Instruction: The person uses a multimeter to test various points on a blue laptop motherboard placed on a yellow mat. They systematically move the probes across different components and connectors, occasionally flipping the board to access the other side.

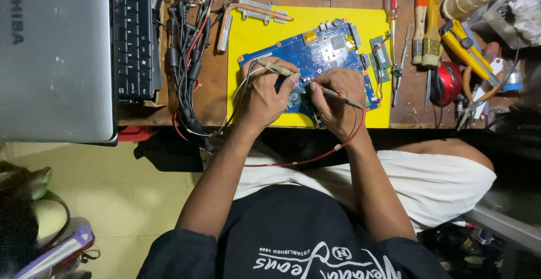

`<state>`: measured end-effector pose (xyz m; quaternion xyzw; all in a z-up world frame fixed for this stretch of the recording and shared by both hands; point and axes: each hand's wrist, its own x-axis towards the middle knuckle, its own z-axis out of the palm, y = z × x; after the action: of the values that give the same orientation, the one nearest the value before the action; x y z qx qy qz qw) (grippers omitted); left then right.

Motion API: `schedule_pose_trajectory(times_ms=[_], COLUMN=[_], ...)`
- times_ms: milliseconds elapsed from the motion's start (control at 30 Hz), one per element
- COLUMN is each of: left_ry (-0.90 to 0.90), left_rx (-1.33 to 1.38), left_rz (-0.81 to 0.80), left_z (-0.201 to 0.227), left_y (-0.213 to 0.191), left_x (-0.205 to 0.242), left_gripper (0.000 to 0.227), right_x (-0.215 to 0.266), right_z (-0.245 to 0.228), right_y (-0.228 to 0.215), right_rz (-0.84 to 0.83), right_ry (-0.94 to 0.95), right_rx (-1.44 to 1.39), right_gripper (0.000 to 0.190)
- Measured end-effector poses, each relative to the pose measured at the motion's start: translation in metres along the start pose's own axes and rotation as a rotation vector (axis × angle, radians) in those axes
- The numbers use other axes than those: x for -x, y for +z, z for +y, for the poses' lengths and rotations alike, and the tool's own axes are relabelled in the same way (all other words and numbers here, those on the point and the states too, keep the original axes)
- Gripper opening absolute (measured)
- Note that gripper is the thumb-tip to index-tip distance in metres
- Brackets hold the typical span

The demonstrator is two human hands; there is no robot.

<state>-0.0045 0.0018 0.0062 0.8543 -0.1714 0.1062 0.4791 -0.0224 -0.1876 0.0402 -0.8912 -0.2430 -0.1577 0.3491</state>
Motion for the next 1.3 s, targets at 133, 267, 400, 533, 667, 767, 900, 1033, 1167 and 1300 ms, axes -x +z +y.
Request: schedule_pose_trajectory(times_ms=[133, 267, 400, 533, 667, 767, 900, 1033, 1167, 1300], left_ry=[0.007, 0.011, 0.018, 0.019, 0.02, 0.054, 0.068, 0.072, 0.077, 0.05], left_rx=[-0.001, -0.005, -0.014, 0.009, 0.004, -0.009, -0.055, -0.045, 0.055, 0.1], left_rz=[0.004, 0.009, 0.03, 0.026, 0.0, -0.008, 0.018, 0.064, 0.123, 0.181], left_z=[-0.002, -0.002, -0.001, 0.003, 0.006, 0.005, 0.007, 0.012, 0.014, 0.018], left_y=[0.002, 0.002, 0.002, -0.001, -0.004, -0.004, -0.004, -0.008, -0.009, -0.011], left_x=[0.0, 0.0, 0.0, -0.001, 0.0, 0.001, 0.003, 0.006, 0.007, 0.008], left_gripper=[0.012, 0.013, 0.01, 0.007, 0.008, 0.008, 0.008, 0.008, 0.009, 0.011], right_x=[0.003, 0.002, -0.001, 0.002, 0.003, 0.0, 0.003, 0.001, 0.032, 0.051], right_z=[0.001, -0.001, -0.003, 0.004, -0.007, -0.022, -0.022, -0.029, 0.014, 0.036], right_y=[0.001, 0.001, -0.001, 0.002, 0.008, 0.007, 0.003, -0.003, 0.006, 0.0], right_rz=[-0.014, 0.035, 0.046, -0.004, 0.053, 0.306, 0.436, 0.593, 0.775, 1.013], right_ry=[0.016, -0.01, -0.021, 0.009, -0.018, -0.216, -0.375, -0.407, -0.273, 0.04], right_rx=[0.004, -0.003, -0.04, -0.022, 0.071, 0.235, 0.274, 0.123, -0.154, -0.187], right_gripper=[0.023, 0.021, 0.021, 0.025, 0.022, 0.01, 0.007, 0.014, 0.027, 0.039])
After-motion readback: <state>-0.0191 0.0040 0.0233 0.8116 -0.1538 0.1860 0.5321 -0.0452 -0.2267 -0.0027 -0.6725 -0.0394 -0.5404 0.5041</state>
